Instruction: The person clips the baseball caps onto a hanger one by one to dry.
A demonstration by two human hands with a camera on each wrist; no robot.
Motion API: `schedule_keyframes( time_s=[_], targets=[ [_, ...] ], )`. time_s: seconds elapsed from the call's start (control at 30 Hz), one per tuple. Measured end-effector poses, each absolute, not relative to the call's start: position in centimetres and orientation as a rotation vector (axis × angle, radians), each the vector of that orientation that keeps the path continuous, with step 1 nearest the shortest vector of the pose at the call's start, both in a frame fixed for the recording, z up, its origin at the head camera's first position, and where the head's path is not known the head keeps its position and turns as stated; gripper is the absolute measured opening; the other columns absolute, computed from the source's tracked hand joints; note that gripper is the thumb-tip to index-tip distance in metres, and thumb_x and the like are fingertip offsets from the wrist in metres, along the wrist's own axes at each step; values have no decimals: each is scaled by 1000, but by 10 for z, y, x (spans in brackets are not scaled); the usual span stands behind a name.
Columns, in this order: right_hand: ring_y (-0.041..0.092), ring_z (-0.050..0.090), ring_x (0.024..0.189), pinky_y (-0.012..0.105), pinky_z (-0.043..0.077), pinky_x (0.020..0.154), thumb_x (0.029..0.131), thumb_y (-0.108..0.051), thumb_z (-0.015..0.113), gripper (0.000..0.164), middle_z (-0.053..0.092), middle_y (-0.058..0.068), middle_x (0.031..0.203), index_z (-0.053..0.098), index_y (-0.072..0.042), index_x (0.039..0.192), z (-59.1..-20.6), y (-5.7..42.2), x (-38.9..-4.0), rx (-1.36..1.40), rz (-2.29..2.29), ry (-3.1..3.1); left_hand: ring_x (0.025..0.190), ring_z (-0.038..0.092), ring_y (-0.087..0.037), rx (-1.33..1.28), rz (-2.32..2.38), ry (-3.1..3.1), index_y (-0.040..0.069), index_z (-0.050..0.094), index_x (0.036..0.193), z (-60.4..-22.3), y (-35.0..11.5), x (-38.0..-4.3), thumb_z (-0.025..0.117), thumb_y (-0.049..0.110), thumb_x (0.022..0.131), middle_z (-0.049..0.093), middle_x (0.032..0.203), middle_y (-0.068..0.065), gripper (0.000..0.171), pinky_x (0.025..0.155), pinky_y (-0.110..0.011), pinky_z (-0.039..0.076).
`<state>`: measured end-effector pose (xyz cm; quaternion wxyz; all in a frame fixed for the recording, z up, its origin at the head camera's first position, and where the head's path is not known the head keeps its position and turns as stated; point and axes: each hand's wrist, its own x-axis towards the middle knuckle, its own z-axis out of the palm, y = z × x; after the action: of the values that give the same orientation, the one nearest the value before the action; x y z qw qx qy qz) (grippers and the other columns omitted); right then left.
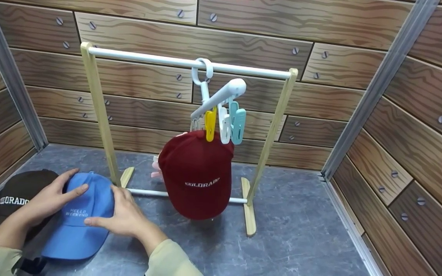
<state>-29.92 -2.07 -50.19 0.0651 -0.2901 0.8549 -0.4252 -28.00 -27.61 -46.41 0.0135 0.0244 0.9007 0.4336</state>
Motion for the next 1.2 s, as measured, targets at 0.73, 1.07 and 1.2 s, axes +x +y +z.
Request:
schedule_keyframes(
  time_s=[0.73, 1.07, 1.2],
  targets=[
    [31, 62, 137, 54, 51, 114, 94, -53, 86, 98, 61, 15, 151, 43, -4, 167, -504, -10, -309, -637, -1562, 2453, 159, 26, -62, 212, 1319, 2791, -6, 17, 173, -462, -264, -278, 66, 57, 108, 21, 174, -41, 103, 121, -79, 31],
    [19, 72, 111, 42, 60, 100, 97, -29, 87, 54, 75, 8, 124, 69, 2, 136, -503, -10, -310, -544, -1841, 2284, 159, 32, -57, 275, 1370, 2776, -4, 30, 171, -461, -255, -275, 70, 54, 107, 33, 172, -37, 95, 124, -74, 31],
    [16, 76, 100, 34, 62, 91, 100, -22, 84, 39, 80, 6, 112, 75, 3, 128, -502, -10, -311, -531, -1897, 2184, 155, 40, -56, 288, 1351, 2825, -5, 38, 167, -461, -253, -275, 72, 54, 106, 42, 167, -35, 91, 122, -73, 35]
  ],
)
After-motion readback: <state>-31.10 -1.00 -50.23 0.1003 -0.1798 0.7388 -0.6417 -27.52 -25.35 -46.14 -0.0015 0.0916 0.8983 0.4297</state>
